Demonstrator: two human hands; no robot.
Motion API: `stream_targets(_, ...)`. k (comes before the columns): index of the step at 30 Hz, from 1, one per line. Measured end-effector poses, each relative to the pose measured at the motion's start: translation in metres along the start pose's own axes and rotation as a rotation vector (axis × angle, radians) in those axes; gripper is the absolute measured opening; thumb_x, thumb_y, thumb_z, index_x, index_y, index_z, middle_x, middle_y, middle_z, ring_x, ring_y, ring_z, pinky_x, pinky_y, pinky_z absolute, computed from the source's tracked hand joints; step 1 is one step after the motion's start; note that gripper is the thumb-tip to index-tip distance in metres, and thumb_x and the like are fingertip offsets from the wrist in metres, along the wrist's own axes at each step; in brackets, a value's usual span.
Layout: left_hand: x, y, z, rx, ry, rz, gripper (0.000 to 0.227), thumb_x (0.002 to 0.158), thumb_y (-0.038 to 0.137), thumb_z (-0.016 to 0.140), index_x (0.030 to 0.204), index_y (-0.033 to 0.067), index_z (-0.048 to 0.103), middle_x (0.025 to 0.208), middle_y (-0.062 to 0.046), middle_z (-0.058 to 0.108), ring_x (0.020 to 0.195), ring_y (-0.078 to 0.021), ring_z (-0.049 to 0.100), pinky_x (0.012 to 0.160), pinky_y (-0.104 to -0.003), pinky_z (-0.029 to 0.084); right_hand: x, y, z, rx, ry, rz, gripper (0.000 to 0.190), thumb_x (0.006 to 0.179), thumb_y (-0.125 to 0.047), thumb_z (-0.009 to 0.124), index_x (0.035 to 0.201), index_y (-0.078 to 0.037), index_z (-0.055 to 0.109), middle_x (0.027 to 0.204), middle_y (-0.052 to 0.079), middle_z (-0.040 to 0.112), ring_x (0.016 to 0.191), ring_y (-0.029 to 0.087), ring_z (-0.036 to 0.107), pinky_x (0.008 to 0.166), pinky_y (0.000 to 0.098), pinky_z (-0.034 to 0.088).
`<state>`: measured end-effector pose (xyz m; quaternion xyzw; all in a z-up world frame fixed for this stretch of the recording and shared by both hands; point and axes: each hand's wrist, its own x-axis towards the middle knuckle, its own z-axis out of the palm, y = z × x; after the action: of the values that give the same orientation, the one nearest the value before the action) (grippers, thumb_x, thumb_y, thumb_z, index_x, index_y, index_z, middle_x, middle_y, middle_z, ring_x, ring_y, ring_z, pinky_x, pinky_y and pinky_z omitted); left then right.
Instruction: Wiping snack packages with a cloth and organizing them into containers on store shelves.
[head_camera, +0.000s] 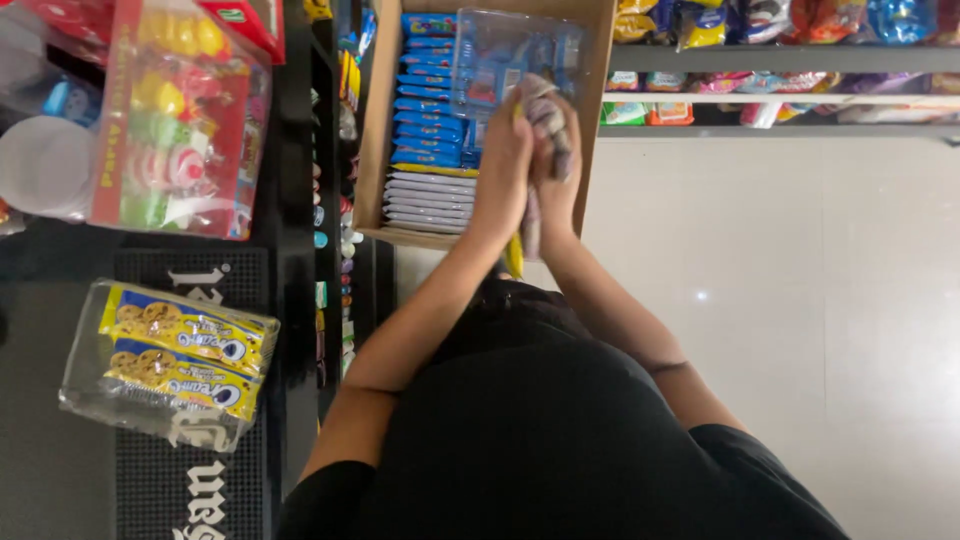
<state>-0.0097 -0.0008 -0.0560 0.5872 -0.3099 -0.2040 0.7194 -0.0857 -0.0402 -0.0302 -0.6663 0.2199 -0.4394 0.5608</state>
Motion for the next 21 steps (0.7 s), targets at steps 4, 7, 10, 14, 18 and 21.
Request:
stream_targets(4,0.003,0.000,-0.015,0.166,0.032,0.132,0.068,0.114,0.052,0.043,0.158,0.0003,0.036,0.158,-0.016,0.044,0.151,-0.0252,0.039,0.128,-0.037,0.029,-0.014,-0.011,0.010,0.175,-0.026,0.117,0.036,0.111,-0.022,0.052,0.143,-0.003,0.054,0.140,0.014,0.059,0.131,0.026,0.056,0.117,0.0384,0.042)
stream_targets(7,0.031,-0.006,-0.048,-0.035,0.118,-0.026,0.068,0.109,0.048,0.052,0.156,-0.0010,0.045,0.153,-0.016,0.050,0.142,-0.0263,0.048,0.122,-0.037,0.035,-0.045,-0.025,0.015,0.124,-0.084,0.094,0.038,0.109,-0.014,0.055,0.144,-0.003,0.050,0.138,0.013,0.058,0.130,0.026,0.054,0.115,0.0381,0.041)
stream_targets(10,0.038,0.009,-0.085,-0.043,0.140,0.108,0.070,0.100,0.033,0.073,0.153,-0.0002,0.041,0.150,-0.015,0.049,0.133,-0.0259,0.056,0.112,-0.037,0.048,-0.056,-0.007,0.011,0.032,-0.263,-0.087,0.038,0.107,-0.010,0.055,0.143,-0.001,0.049,0.139,0.014,0.055,0.133,0.027,0.052,0.118,0.0385,0.038)
stream_targets(14,0.015,0.046,-0.114,-0.309,0.098,0.013,0.070,0.093,0.015,0.078,0.152,0.0003,0.042,0.143,-0.017,0.055,0.127,-0.0243,0.059,0.107,-0.034,0.050,-0.042,0.069,0.003,0.517,-0.308,0.063,0.021,0.109,-0.013,0.059,0.126,-0.001,0.053,0.122,0.012,0.056,0.120,0.023,0.053,0.110,0.0342,0.041)
stream_targets(18,-0.007,0.065,-0.106,-0.684,0.161,-0.090,0.066,0.098,0.011,0.072,0.154,0.0012,0.040,0.136,-0.016,0.059,0.119,-0.0251,0.059,0.100,-0.036,0.049,-0.001,-0.067,0.026,0.958,-0.319,0.574,0.043,0.093,-0.022,0.063,0.131,-0.006,0.051,0.126,0.014,0.062,0.119,0.026,0.060,0.105,0.0395,0.047)
stream_targets(21,-0.022,0.066,-0.105,-0.219,0.191,0.154,0.046,0.110,0.011,0.069,0.147,-0.0024,0.045,0.137,-0.016,0.057,0.127,-0.0211,0.055,0.112,-0.033,0.046,-0.007,-0.057,0.033,0.602,-0.721,0.423,0.056,0.094,-0.007,0.072,0.142,-0.009,0.043,0.130,0.005,0.056,0.126,0.015,0.053,0.111,0.0330,0.041)
